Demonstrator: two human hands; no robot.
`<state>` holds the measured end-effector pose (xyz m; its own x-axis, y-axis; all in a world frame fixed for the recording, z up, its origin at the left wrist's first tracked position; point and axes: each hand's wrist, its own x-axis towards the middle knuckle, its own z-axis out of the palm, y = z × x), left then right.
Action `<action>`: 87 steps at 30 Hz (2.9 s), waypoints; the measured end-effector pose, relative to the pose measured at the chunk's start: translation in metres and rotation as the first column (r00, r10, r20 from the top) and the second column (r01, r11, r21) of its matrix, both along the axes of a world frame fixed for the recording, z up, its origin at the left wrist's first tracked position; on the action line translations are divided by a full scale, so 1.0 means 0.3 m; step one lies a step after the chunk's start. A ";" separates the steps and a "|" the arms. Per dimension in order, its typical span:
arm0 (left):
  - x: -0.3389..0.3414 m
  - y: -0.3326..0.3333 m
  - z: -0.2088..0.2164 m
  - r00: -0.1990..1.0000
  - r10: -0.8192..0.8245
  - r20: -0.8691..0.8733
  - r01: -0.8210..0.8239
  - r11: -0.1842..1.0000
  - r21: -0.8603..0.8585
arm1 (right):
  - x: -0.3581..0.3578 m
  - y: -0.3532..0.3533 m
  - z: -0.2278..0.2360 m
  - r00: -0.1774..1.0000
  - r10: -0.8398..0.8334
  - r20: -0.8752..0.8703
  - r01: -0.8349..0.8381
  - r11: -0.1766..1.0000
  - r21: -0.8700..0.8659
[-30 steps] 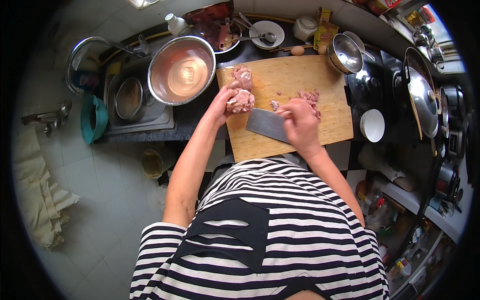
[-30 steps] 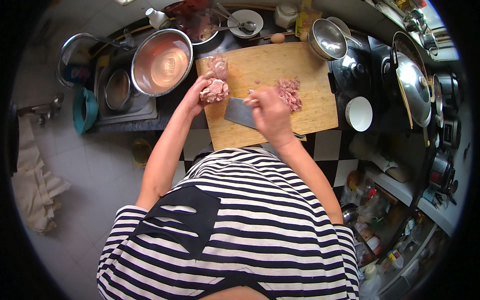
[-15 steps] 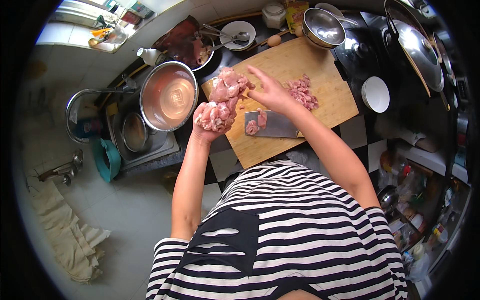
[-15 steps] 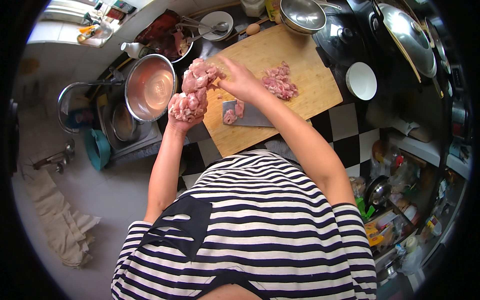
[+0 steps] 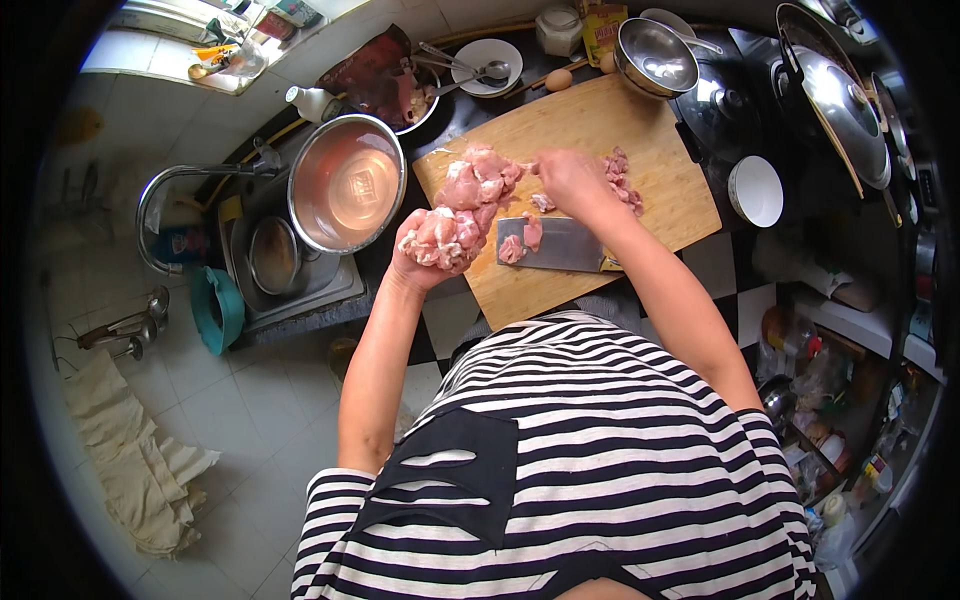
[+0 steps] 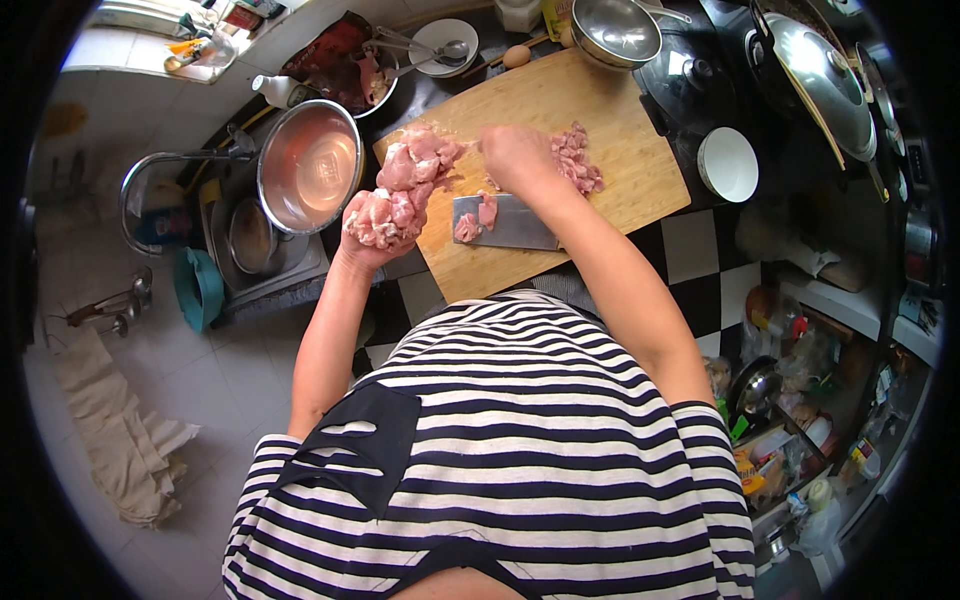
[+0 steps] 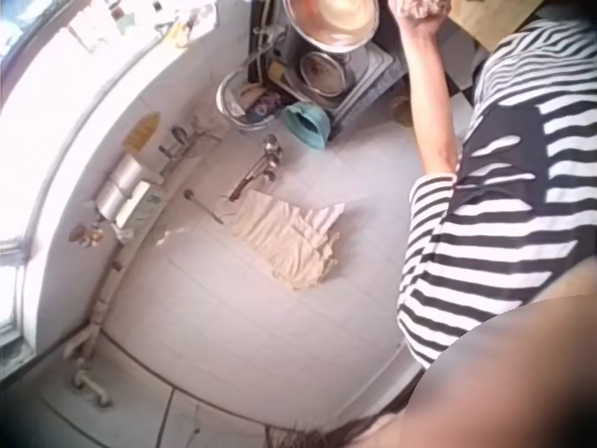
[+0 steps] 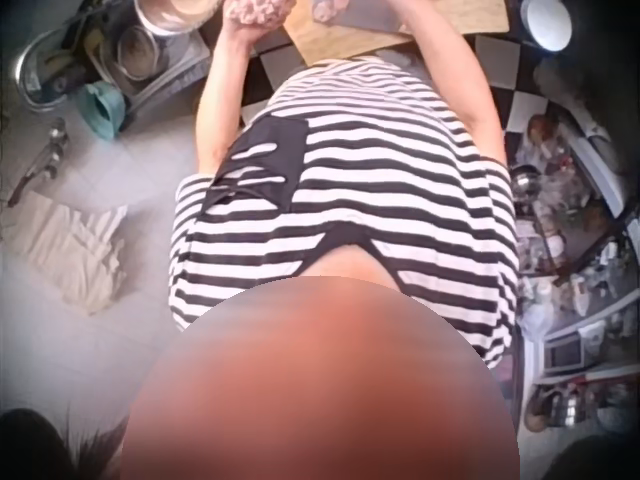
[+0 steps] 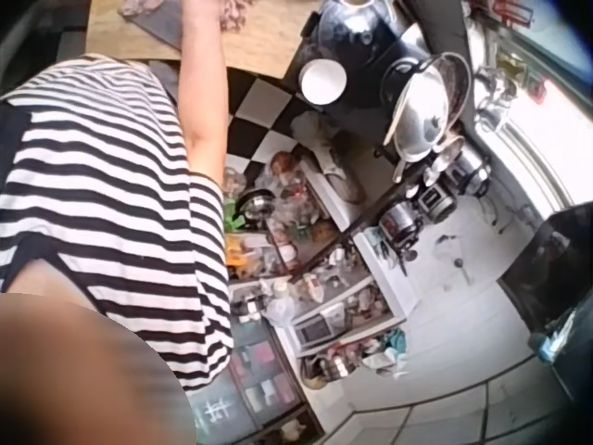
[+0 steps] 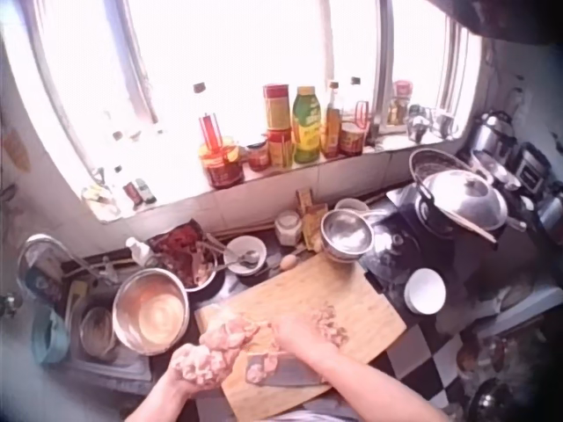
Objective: The person washes a large cleaver in the sink, then takes a piece of raw meat from a bowl and places it on a wooden cutting board. They proceed to slice the meat into small pieces using the cleaver, gathering the cut pieces into a pile on the board.
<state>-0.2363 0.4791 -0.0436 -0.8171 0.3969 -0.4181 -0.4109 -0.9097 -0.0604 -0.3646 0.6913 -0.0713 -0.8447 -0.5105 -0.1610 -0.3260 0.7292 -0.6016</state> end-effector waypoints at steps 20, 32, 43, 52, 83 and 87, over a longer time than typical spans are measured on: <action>0.082 -0.076 -0.036 0.985 -0.020 -0.169 -0.008 0.987 -0.160 | 0.074 -0.076 0.141 0.397 0.552 0.734 0.165 0.743 -0.648; 0.107 -0.154 -0.052 0.995 0.081 -0.060 -0.100 0.865 -0.491 | -0.020 0.223 0.089 0.933 -0.258 0.251 0.357 0.749 -0.558; 0.024 -0.131 0.018 0.985 -0.114 -0.130 -0.071 0.415 -0.907 | 0.162 -0.191 -0.246 0.953 0.210 -0.220 -0.274 0.907 -0.319; 0.064 -0.101 0.004 0.990 -0.063 -0.128 -0.089 0.426 -0.900 | 0.083 -0.200 -0.392 0.756 0.523 -0.393 -0.599 0.795 -0.094; -0.300 0.384 -0.456 0.759 -0.639 0.123 -0.520 -0.709 -0.477 | 0.358 0.428 -0.230 0.921 0.331 -0.207 -0.282 0.931 0.232; -0.318 0.357 -0.411 0.872 -0.440 0.212 -0.029 -0.480 -0.877 | 0.367 0.425 -0.190 0.950 0.267 -0.159 -0.250 0.961 0.119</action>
